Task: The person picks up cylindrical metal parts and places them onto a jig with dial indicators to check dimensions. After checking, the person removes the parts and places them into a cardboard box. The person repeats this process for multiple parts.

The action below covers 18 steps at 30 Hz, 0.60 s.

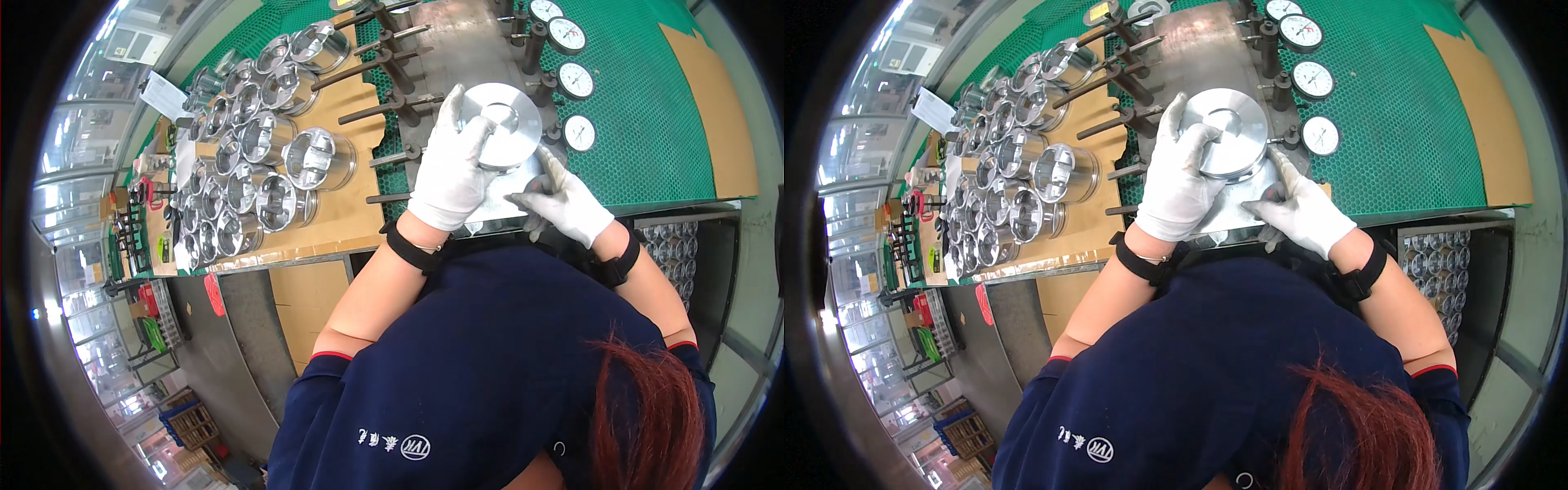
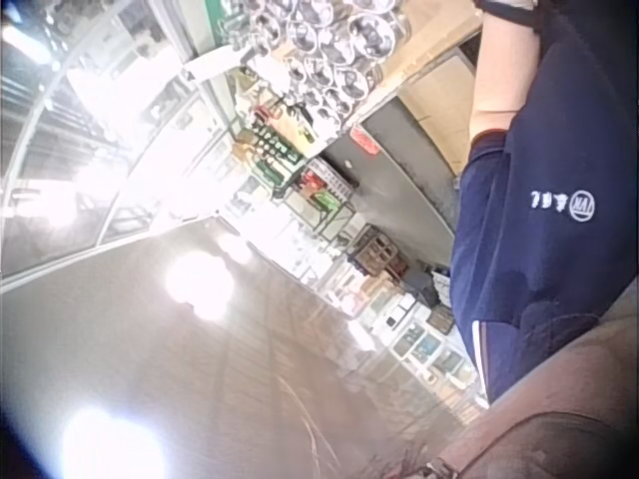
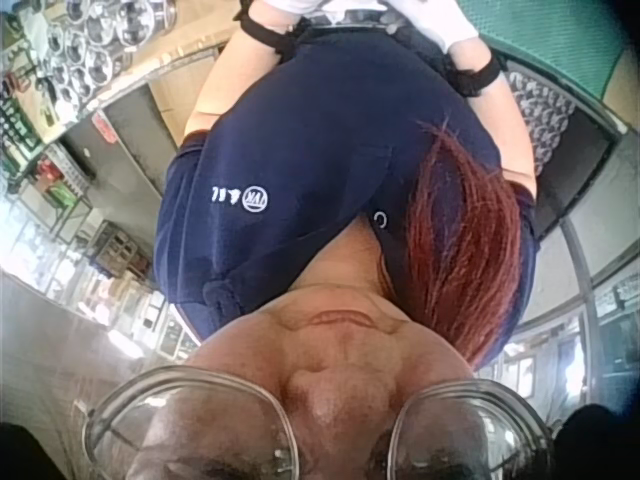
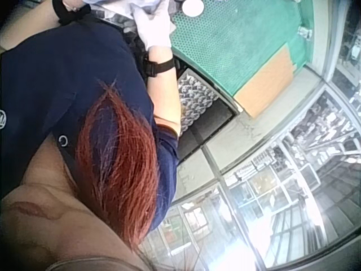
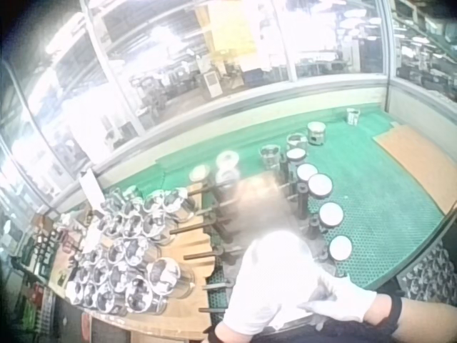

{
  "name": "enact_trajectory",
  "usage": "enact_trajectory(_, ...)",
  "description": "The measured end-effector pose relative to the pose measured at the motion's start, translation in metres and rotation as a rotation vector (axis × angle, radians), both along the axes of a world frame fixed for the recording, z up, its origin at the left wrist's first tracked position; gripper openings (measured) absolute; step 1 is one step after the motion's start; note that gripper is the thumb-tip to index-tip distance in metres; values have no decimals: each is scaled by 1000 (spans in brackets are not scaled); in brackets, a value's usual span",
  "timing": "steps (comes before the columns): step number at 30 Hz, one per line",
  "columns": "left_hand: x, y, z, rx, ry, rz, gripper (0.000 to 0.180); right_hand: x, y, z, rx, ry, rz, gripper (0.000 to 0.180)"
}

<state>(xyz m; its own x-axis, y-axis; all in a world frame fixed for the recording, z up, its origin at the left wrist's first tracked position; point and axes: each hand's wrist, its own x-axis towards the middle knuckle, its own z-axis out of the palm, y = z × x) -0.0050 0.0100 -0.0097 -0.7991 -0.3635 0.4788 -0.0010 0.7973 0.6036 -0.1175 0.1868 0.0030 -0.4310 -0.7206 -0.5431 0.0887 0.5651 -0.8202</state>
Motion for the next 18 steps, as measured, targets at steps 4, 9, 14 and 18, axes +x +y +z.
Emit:
enact_trajectory(4, 1, 1, 7, 5, -26, 9, 51, -2, 2, 6, 7, -106, -19, 99)
enact_trajectory(9, 7, 5, 58, 173, -213, -24, 51, -15, 17, 18, -188, 139, 185, 89)
enact_trajectory(14, 8, 33, 106, 797, -194, -475, 71, -50, 43, 29, -657, 127, -17, 60)
enact_trajectory(18, 9, 17, 99, 441, 101, -188, 65, -102, 77, 31, -718, -14, -244, 59)
